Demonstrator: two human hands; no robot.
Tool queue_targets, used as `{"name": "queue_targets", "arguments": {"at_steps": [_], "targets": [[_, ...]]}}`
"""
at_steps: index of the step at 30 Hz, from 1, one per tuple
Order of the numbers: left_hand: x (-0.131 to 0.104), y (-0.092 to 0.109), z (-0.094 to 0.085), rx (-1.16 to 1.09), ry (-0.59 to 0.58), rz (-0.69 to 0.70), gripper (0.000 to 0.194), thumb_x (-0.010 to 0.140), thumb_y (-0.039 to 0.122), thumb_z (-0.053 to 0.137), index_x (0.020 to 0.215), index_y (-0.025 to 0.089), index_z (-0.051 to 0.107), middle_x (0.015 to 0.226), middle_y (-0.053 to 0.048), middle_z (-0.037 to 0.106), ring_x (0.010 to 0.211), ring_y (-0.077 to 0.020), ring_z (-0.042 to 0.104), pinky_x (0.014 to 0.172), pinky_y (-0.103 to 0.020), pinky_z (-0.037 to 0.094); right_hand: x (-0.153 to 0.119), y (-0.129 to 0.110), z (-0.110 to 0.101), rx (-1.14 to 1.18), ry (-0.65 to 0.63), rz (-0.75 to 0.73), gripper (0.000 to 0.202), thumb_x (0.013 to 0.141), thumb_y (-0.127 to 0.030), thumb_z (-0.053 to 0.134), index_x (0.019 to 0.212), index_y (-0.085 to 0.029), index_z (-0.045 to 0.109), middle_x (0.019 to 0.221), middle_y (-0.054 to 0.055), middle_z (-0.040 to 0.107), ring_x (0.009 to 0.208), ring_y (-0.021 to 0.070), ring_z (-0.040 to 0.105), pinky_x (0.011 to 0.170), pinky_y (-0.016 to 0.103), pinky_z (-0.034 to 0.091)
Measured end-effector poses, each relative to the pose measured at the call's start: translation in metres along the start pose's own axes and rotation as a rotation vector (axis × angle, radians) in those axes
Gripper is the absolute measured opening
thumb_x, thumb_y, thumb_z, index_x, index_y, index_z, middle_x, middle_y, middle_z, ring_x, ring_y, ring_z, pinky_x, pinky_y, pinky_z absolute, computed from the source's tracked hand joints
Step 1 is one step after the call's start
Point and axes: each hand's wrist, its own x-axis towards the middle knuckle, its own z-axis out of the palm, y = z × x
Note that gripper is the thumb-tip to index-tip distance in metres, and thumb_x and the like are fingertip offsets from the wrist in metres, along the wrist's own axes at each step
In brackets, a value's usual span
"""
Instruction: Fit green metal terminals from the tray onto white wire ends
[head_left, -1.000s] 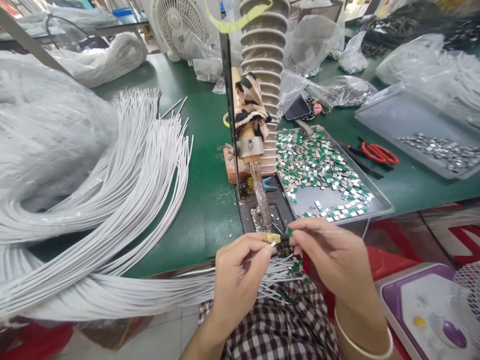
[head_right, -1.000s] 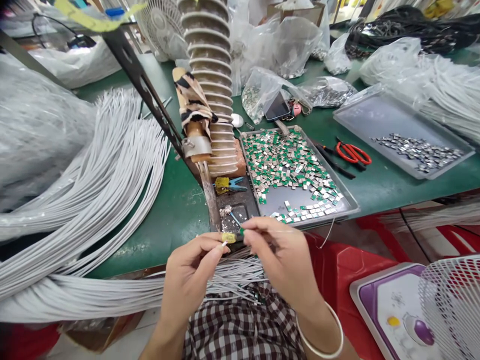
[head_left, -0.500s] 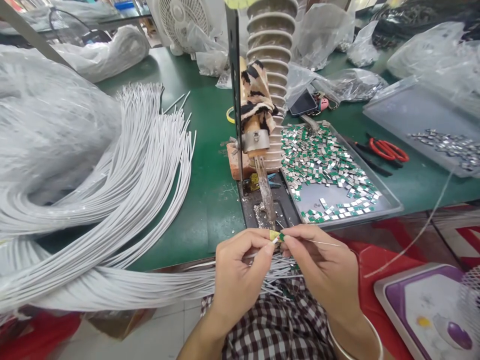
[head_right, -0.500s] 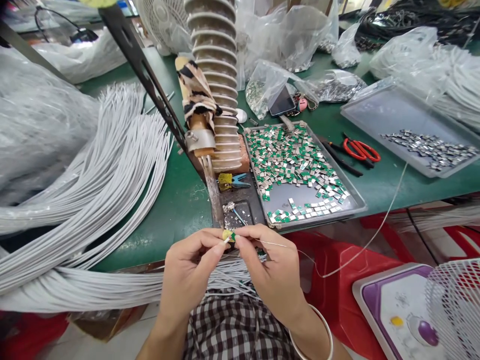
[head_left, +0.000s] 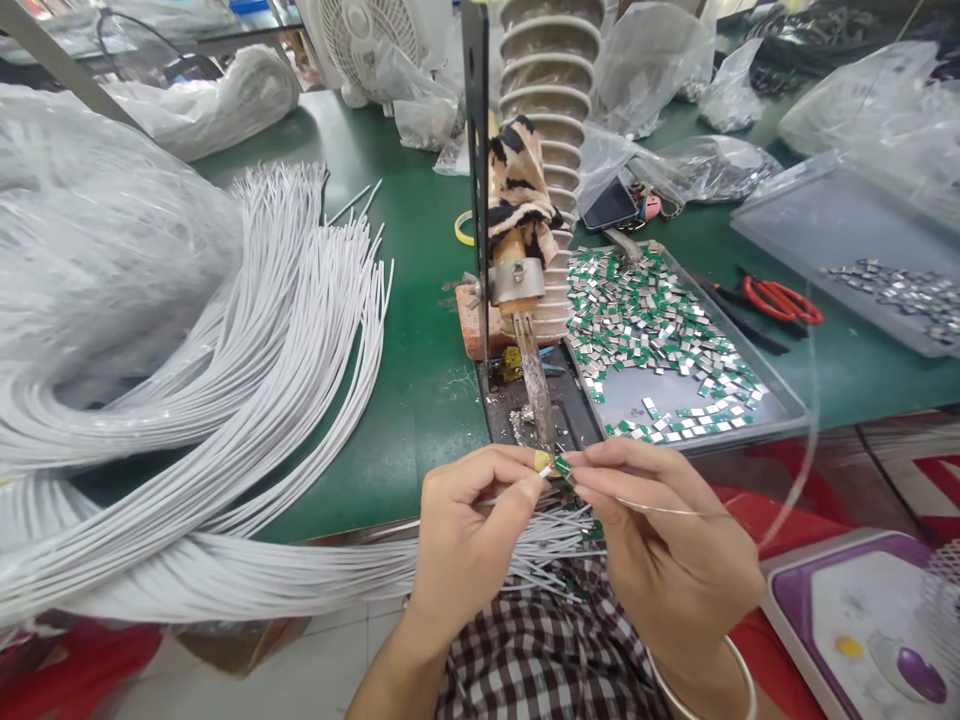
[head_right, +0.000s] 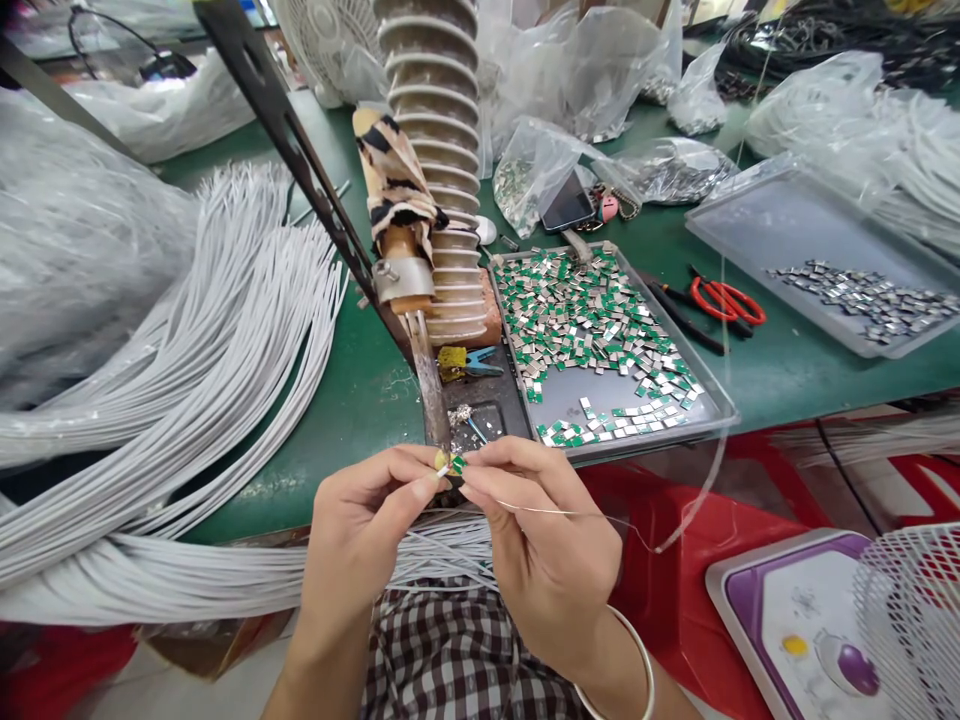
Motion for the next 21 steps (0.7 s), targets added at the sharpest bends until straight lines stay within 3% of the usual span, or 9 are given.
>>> {"name": "queue_targets", "arguments": {"at_steps": [6, 16, 21], "targets": [[0.0014, 0.0026, 0.0009, -0.064, 0.016, -0.061, 0.022, 0.080, 0.006, 0.059, 0.064, 0.018, 0.069, 0.080, 0.001, 0.077, 0.073, -0.0112, 0.068, 0.068, -0.017, 0.051, 0.0062, 0.0018, 0.0049, -0.028, 0.051, -0.104, 0.023, 0.083, -0.003, 0.065, 0.096, -0.021, 0.073, 0.092, 0.004, 0.072, 0.085, 0.0148, 0.071, 0.071, 0.026, 0.062], [-0.0009, 0.0025, -0.0032, -0.119, -0.029, -0.091, 0.023, 0.079, 0.006, 0.060, 0.064, 0.020, 0.071, 0.081, 0.003, 0.078, 0.074, -0.0105, 0.069, 0.068, -0.016, 0.051, 0.0038, -0.0017, -0.0011, 0.046, -0.006, -0.071, 0.022, 0.081, -0.001, 0.066, 0.095, -0.016, 0.072, 0.095, 0.003, 0.072, 0.089, 0.0118, 0.069, 0.080, 0.023, 0.059], [-0.0003, 0.0011, -0.0034, -0.108, -0.040, -0.084, 0.023, 0.080, 0.005, 0.060, 0.065, 0.019, 0.071, 0.081, 0.003, 0.079, 0.074, -0.0105, 0.069, 0.069, -0.017, 0.051, 0.0048, 0.0001, 0.0019, 0.007, 0.016, -0.088, 0.020, 0.081, -0.002, 0.067, 0.094, -0.018, 0.072, 0.091, 0.002, 0.072, 0.085, 0.0121, 0.069, 0.075, 0.023, 0.058]]}}
